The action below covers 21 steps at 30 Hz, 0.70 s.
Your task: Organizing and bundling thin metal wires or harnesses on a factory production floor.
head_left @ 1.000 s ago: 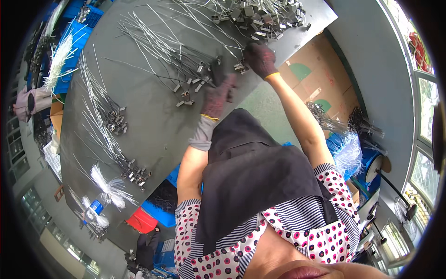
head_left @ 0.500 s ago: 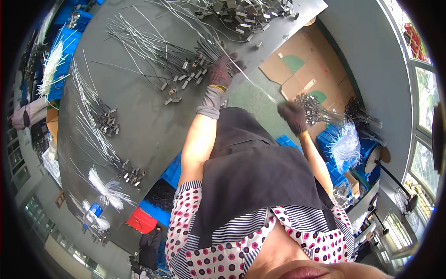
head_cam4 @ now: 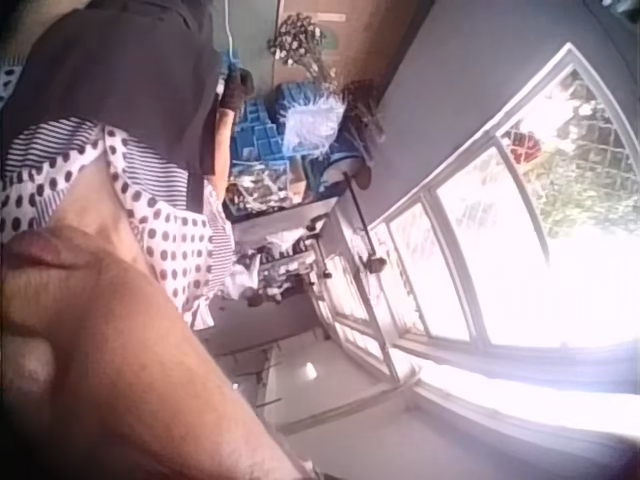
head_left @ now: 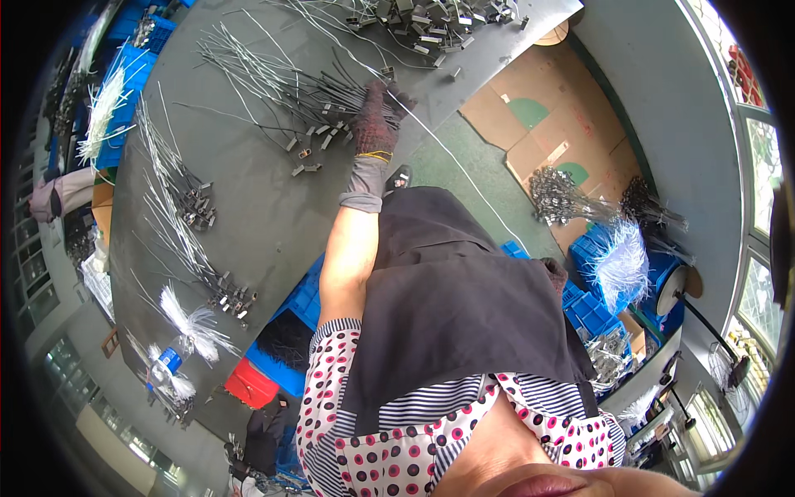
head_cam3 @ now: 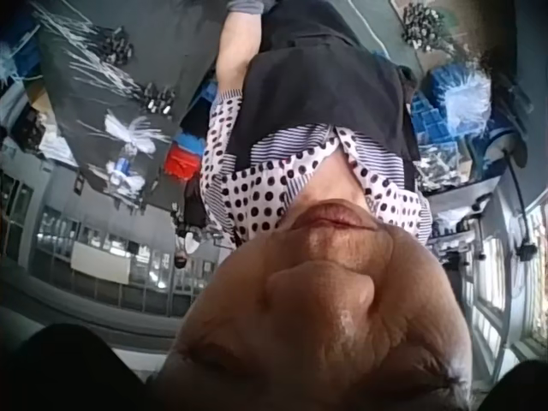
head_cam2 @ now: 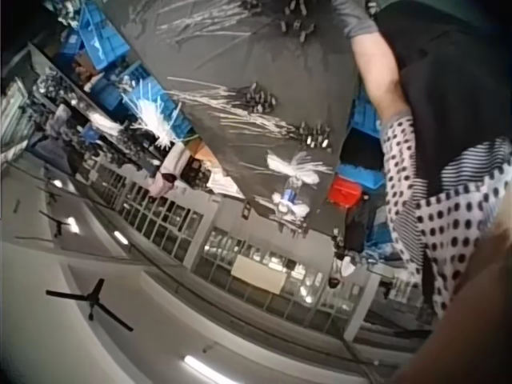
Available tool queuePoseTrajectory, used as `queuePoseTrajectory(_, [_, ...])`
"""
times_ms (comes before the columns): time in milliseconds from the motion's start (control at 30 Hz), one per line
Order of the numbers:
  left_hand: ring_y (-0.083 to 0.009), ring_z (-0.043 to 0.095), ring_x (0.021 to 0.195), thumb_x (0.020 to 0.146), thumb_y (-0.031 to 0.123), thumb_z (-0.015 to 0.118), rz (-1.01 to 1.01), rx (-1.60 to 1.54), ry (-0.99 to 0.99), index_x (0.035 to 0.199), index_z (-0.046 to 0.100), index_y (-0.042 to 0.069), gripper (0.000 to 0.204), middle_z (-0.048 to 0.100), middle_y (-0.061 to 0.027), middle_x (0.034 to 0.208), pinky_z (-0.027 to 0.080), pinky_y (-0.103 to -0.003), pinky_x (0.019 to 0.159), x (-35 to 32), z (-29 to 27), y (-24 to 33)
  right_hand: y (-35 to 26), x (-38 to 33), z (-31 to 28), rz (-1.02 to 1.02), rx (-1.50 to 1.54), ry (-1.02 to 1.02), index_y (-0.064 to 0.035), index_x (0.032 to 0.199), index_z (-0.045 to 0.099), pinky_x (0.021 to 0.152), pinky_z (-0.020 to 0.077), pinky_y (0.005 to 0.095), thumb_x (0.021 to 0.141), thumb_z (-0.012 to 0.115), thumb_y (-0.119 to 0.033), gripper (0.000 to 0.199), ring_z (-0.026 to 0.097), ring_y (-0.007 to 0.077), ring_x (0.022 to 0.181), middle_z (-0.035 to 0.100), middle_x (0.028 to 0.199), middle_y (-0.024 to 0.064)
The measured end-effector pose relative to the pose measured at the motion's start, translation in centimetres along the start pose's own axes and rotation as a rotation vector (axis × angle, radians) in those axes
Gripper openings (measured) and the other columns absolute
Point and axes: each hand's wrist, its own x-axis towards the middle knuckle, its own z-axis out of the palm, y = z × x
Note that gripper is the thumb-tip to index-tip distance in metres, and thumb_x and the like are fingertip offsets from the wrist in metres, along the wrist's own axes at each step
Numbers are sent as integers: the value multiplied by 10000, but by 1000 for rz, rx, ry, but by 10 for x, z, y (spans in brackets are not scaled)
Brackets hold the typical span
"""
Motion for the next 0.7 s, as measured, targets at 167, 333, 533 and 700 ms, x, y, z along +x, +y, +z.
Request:
queuePoseTrajectory(167, [-211,626,710,984,368,624,49,-10,48,982,605,73,295,623,-62,822,592,-506,824,-6,-10,2,-6,8,-2,8,-48,-7,-46,733,673,511,396,249,783,783,-228,219,496,72,543,582,612,-24])
queuePoseTrajectory(333, [-218,654,719,984,355,626,66,249,108,949,616,64,293,642,-82,785,606,-491,777,-10,-27,5,-22,35,20,48,-52,-46,-41,721,670,509,380,248,783,787,-220,223,475,58,560,561,608,-37])
queuePoseTrajectory(533, [-254,692,803,976,307,645,-39,241,67,1079,631,17,308,680,-122,936,620,-470,749,-50,-9,-5,-105,59,93,-80,40,-234,-4,802,695,520,418,272,807,781,-242,254,526,97,571,618,657,21])
queuePoseTrajectory(700, [-292,707,894,967,218,662,-124,305,29,1173,603,-30,328,683,-169,1052,622,-439,797,-73,14,-2,-206,73,174,-210,186,-454,36,1067,684,641,505,301,848,726,-355,450,617,154,700,689,894,105])
